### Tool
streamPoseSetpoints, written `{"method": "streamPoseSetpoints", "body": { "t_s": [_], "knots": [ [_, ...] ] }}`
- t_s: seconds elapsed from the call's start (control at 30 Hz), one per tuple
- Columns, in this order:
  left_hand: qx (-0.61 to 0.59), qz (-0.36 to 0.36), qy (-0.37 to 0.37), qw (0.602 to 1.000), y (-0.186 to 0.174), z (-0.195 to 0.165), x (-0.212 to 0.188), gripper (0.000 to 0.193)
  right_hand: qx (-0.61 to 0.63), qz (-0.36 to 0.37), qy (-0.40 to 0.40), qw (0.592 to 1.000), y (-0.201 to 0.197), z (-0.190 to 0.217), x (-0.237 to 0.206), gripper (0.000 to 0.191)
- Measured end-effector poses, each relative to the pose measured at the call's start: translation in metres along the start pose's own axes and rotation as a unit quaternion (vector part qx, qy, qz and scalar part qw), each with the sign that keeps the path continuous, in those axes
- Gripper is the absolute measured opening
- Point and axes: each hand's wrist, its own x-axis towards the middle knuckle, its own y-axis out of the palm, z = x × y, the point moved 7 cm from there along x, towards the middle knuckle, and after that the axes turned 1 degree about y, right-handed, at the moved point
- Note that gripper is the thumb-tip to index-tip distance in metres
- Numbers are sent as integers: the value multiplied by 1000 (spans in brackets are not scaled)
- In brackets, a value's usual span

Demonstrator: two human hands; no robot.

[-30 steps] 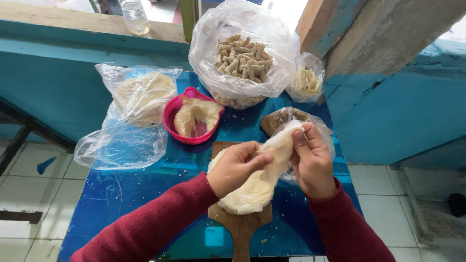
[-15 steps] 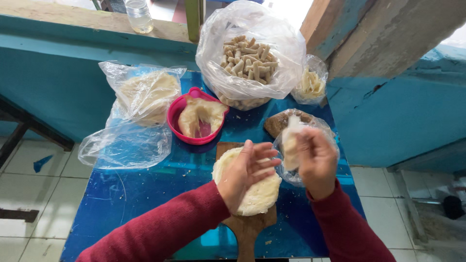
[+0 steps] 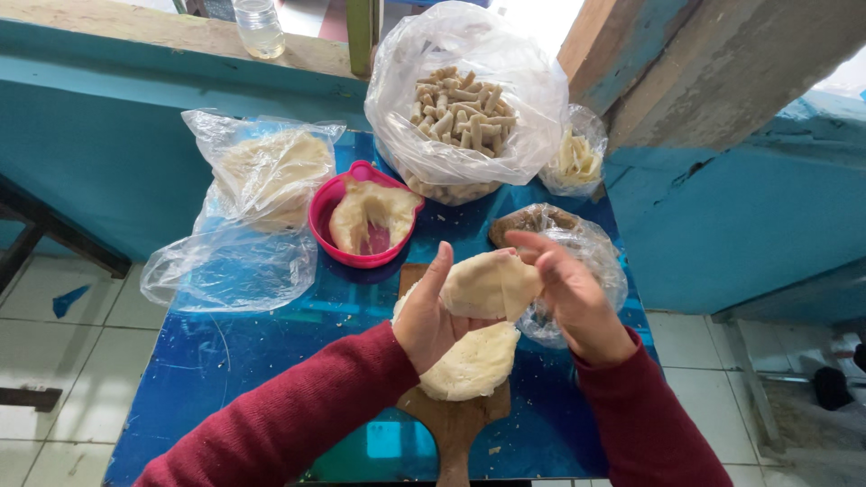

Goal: The person stretches thin pieces of dough by hand and drapes them over round dough bases on a wooden board, pressing the edges to seal. They then cut a dough piece with a knife and wrap dough pieces in plastic sheeting on the table.

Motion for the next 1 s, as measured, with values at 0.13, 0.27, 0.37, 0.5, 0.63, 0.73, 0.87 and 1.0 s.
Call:
{"method": "streamPoseSetpoints", "body": {
  "t_s": [0.13,0.27,0.37,0.5,0.63,0.73,0.87,1.0],
  "knots": [
    [76,6,21,997,-2,-8,-1,61,-96,2,66,993,-11,-15,2,39],
    [134,15,36,990,-4,-18,-11,72,-130,-35,17,991,-25,-19,3,27],
    [143,-11,18,990,-10,-20,-22,73,-114,-55,-26,992,-31,-18,4,20],
    [221,-39,5,975,-18,-25,-36,74,-107,-49,-46,992,-30,-18,3,12],
    [294,-22,28,955,-20,-31,-44,76,-77,-26,-67,994,-16,-26,1,11],
    [343,-3,64,937,-17,-35,-49,76,-52,-45,-48,996,-13,-36,4,10],
    [358,0,111,927,-16,-44,-52,72,-204,-94,-120,967,-9,-26,1,11],
    [314,-3,101,944,-17,-42,-53,74,-306,-23,-229,924,20,-8,-8,16]
  ]
}}
